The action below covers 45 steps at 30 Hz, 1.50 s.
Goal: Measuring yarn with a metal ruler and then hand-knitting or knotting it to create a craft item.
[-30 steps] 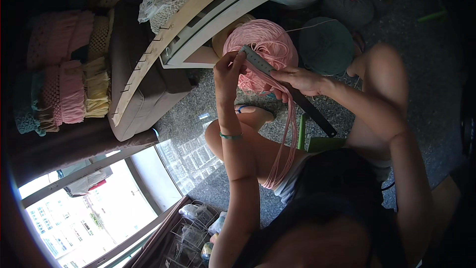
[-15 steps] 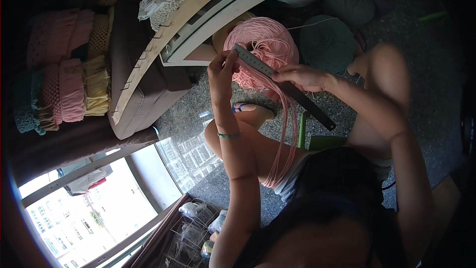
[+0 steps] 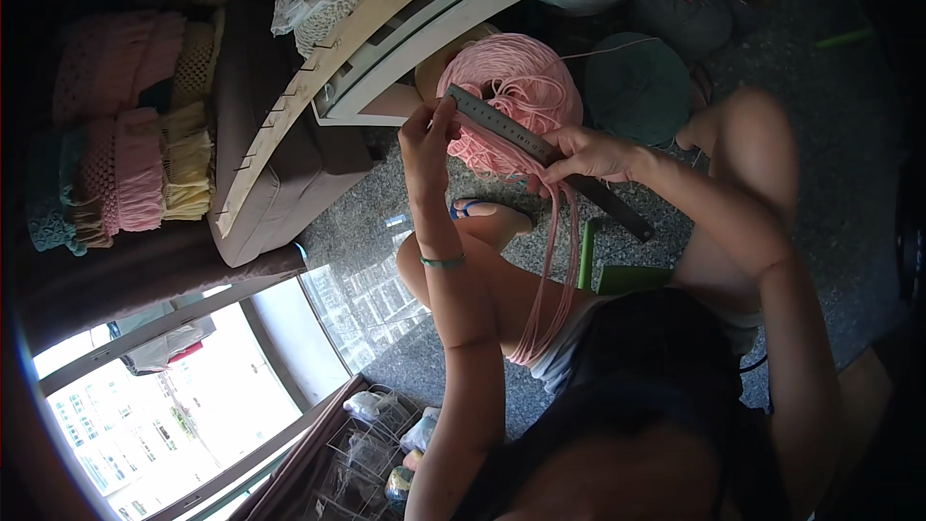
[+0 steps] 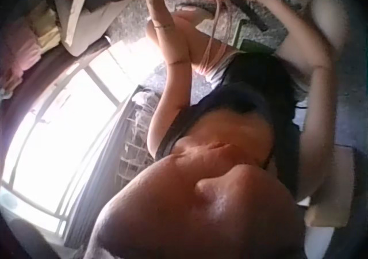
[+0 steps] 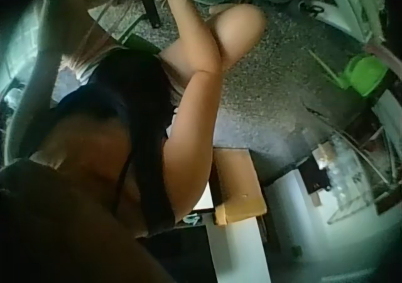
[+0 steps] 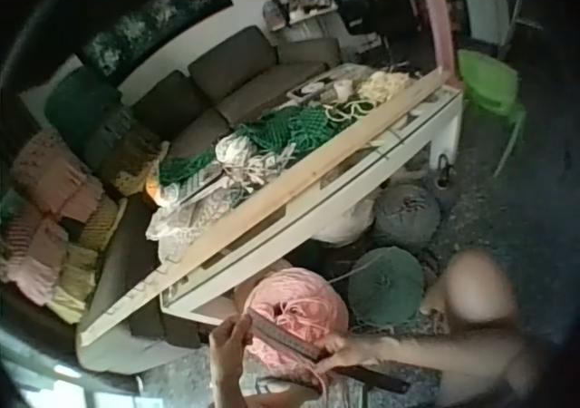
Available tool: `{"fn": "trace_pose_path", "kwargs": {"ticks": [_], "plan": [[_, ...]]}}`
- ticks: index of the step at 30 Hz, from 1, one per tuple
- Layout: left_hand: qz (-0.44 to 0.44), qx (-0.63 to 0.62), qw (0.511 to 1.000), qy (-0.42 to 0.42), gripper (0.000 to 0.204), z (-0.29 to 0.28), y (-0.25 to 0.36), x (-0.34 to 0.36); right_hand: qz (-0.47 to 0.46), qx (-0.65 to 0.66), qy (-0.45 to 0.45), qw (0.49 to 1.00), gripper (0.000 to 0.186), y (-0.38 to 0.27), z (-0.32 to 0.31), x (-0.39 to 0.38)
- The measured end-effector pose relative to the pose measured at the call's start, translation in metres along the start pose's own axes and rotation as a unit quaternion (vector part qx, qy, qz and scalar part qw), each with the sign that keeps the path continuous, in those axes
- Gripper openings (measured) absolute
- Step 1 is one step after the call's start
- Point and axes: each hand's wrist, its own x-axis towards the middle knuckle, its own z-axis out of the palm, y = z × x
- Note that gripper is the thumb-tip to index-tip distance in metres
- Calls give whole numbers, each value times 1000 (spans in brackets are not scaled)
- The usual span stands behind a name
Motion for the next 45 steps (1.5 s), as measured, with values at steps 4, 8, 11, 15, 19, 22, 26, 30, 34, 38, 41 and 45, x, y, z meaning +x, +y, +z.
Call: {"fn": "trace_pose_path", "kwargs": {"ticks": [4,8,11,15,19,22,26,30,34,38,41,45], "plan": [[-7,11,1000,7,14,-1,4,-1,-3,10,-9,1000,32,3,2,0],[-4,12,1000,10,15,-1,4,0,0,-8,24,1000,34,3,6,1],[-3,14,1000,10,15,-1,5,0,-17,-35,43,998,35,2,8,1],[0,17,1000,4,14,-4,4,0,-11,-21,48,999,34,2,10,2],[4,3,1000,3,14,-5,3,0,3,-10,50,999,33,1,11,2],[3,5,1000,4,15,-6,3,-1,8,-8,42,999,33,0,11,2],[1,10,1000,15,17,-9,4,-2,0,-13,21,1000,31,0,10,1],[4,1,1000,1,15,-9,4,-2,38,108,11,993,32,0,8,1],[2,14,1000,10,16,-10,3,-3,71,165,17,984,36,-4,6,0],[1,12,1000,3,15,-11,2,-2,56,119,11,991,36,0,7,1],[7,13,1000,4,15,-11,3,-2,41,92,2,995,34,4,5,3],[1,12,1000,7,14,-12,3,-2,33,73,-5,997,31,5,6,4]]}}
